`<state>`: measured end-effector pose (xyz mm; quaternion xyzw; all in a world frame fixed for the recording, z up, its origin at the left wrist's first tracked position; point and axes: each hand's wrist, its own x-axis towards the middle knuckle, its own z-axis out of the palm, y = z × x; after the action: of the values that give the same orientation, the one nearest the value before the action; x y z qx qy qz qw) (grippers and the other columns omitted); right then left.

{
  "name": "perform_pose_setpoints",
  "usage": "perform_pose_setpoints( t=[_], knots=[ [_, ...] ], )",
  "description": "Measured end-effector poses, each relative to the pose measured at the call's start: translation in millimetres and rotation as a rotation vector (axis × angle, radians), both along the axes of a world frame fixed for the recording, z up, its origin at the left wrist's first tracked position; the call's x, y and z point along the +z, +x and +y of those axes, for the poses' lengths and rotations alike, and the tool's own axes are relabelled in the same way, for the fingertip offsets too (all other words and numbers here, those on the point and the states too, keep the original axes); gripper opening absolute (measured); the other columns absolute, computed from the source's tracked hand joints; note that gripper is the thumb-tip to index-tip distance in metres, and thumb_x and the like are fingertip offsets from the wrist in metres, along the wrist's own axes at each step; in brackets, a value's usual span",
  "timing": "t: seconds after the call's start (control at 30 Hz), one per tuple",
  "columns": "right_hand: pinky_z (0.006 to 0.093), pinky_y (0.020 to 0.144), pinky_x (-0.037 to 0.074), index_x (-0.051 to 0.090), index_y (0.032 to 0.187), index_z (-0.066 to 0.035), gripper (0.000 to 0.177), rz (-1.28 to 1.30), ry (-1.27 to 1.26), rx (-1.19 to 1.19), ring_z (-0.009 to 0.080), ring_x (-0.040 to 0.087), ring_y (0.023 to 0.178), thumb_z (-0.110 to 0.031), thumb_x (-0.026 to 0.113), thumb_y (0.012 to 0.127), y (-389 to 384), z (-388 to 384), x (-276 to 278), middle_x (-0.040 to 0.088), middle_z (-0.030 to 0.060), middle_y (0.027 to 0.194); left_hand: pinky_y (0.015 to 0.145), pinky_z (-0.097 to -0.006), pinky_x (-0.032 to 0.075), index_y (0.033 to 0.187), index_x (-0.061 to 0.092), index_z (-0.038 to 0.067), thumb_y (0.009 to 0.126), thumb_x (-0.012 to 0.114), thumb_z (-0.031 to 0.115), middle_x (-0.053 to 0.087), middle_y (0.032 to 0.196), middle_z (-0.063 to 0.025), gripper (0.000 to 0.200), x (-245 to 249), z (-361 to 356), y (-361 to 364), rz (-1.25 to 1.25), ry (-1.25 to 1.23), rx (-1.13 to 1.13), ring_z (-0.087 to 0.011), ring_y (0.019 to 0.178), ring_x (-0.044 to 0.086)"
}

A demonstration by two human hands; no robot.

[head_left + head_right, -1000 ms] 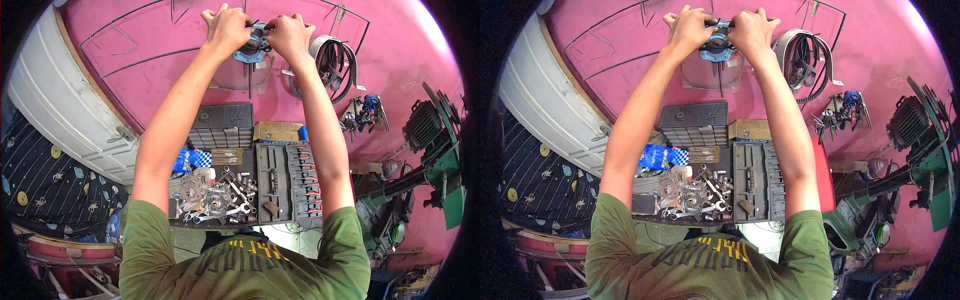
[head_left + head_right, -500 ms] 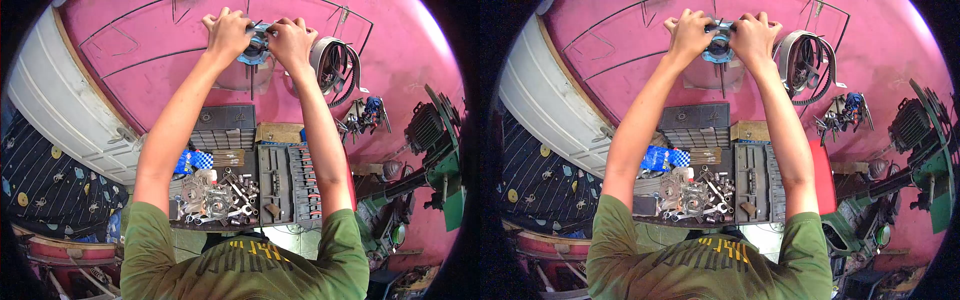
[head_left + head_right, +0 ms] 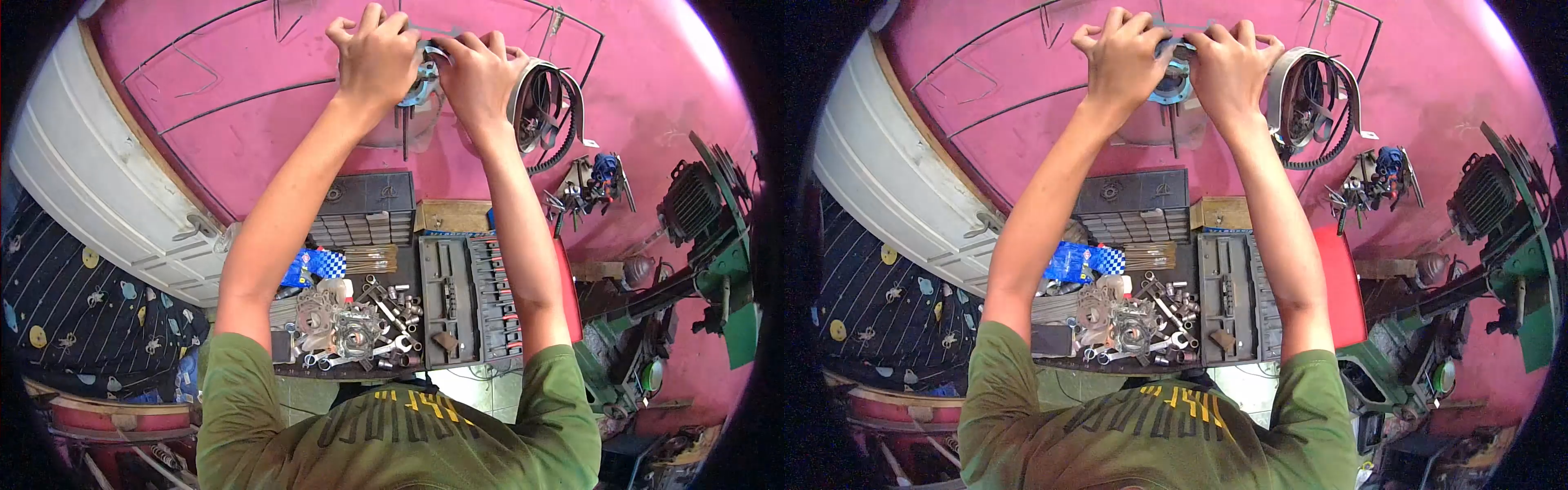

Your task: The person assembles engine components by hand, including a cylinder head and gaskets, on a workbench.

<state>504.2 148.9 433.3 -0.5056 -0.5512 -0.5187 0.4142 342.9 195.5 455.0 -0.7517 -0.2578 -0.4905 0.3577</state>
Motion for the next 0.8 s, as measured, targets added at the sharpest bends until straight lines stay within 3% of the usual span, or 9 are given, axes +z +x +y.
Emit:
perform_pose_setpoints(
  t=[0.13, 0.23, 0.33, 0.37, 0.4, 0.47, 0.5, 0.67, 0.8],
  knots=[
    [0.0541, 0.094, 0.036, 0.081, 0.091, -0.029, 0.016, -0.031, 0.058, -0.061, 0.0197, 0.063, 0.095, -0.023, 0.078, 0.076, 3, 0, 11, 0.072, -0.0104, 0.086, 0.090, -0.0518, 0.031, 0.091, 0.078, 0.014, 0.087, 0.074, 0.019, 0.068, 0.095, 0.0019, 0.008, 16, -13, 1, -0.061, 0.008, -0.132, -0.0202, 0.100, 0.059],
    [0.0513, 0.092, 0.036, 0.082, 0.090, -0.029, 0.015, 0.007, 0.209, -0.010, 0.0186, 0.062, 0.089, -0.024, 0.080, 0.076, 9, -9, 14, 0.073, -0.0113, 0.082, 0.090, -0.0490, 0.029, 0.091, 0.083, 0.014, 0.084, 0.082, 0.025, 0.068, 0.083, 0.0029, 0.013, 20, -32, -4, -0.282, 0.075, -0.370, -0.0193, 0.094, 0.058],
    [0.0491, 0.093, 0.035, 0.083, 0.089, -0.029, 0.012, 0.165, 0.207, 0.112, 0.0171, 0.062, 0.088, -0.026, 0.082, 0.077, 8, -22, 9, 0.073, -0.0115, 0.080, 0.090, -0.0486, 0.031, 0.101, 0.080, 0.013, 0.080, 0.083, 0.023, 0.068, 0.095, -0.0009, 0.023, 16, -19, -11, -0.370, 0.184, -0.480, -0.0217, 0.101, 0.058],
    [0.0438, 0.089, 0.042, 0.084, 0.089, -0.023, 0.012, 0.206, 0.209, 0.119, 0.0189, 0.062, 0.084, -0.024, 0.084, 0.077, 4, -29, 8, 0.074, -0.0065, 0.079, 0.093, -0.0473, 0.028, 0.107, 0.082, 0.023, 0.087, 0.079, 0.029, 0.074, 0.097, 0.0098, 0.021, 7, -5, -11, -0.390, 0.134, -0.439, -0.0142, 0.103, 0.058],
    [0.0438, 0.089, 0.042, 0.084, 0.089, -0.023, 0.012, 0.204, 0.211, 0.119, 0.0189, 0.062, 0.084, -0.024, 0.084, 0.077, 3, -33, 6, 0.074, -0.0065, 0.079, 0.093, -0.0473, 0.028, 0.107, 0.082, 0.023, 0.087, 0.079, 0.029, 0.074, 0.097, 0.0098, 0.021, 2, -2, -8, -0.391, 0.136, -0.440, -0.0142, 0.103, 0.058],
    [0.0379, 0.080, 0.048, 0.085, 0.090, -0.015, 0.014, 0.472, 0.128, 0.523, 0.0214, 0.063, 0.082, -0.020, 0.086, 0.076, 1, -37, 3, 0.075, 0.0010, 0.079, 0.095, -0.0496, 0.027, 0.106, 0.083, 0.024, 0.082, 0.079, 0.026, 0.076, 0.100, 0.0095, 0.024, -7, 5, -2, -0.299, 0.077, -0.401, -0.0160, 0.104, 0.058],
    [0.0331, 0.073, 0.051, 0.085, 0.094, -0.010, 0.019, 0.513, 0.079, 0.548, 0.0212, 0.065, 0.082, -0.018, 0.087, 0.077, 0, -40, 2, 0.075, 0.0079, 0.080, 0.095, -0.0474, 0.025, 0.111, 0.082, 0.029, 0.085, 0.080, 0.027, 0.078, 0.101, 0.0110, 0.027, -7, 4, -1, -0.284, 0.073, -0.375, -0.0151, 0.104, 0.058],
    [0.0315, 0.076, 0.050, 0.085, 0.099, -0.008, 0.021, 0.632, -0.018, 0.775, 0.0157, 0.065, 0.085, -0.017, 0.086, 0.079, -6, -35, -8, 0.076, 0.0075, 0.085, 0.093, -0.0429, 0.025, 0.112, 0.082, 0.030, 0.086, 0.080, 0.029, 0.078, 0.100, 0.0087, 0.026, -15, -5, 4, -0.271, -0.010, -0.400, -0.0147, 0.102, 0.059],
    [0.0267, 0.069, 0.048, 0.083, 0.097, -0.003, 0.017, 0.869, -0.083, 0.978, 0.0094, 0.063, 0.079, -0.012, 0.085, 0.083, -7, -31, -16, 0.075, 0.0037, 0.085, 0.091, -0.0454, 0.025, 0.110, 0.082, 0.027, 0.085, 0.080, 0.030, 0.076, 0.100, 0.0097, 0.024, -19, -8, 3, -0.248, -0.105, -0.424, -0.0143, 0.104, 0.057]
  ],
)
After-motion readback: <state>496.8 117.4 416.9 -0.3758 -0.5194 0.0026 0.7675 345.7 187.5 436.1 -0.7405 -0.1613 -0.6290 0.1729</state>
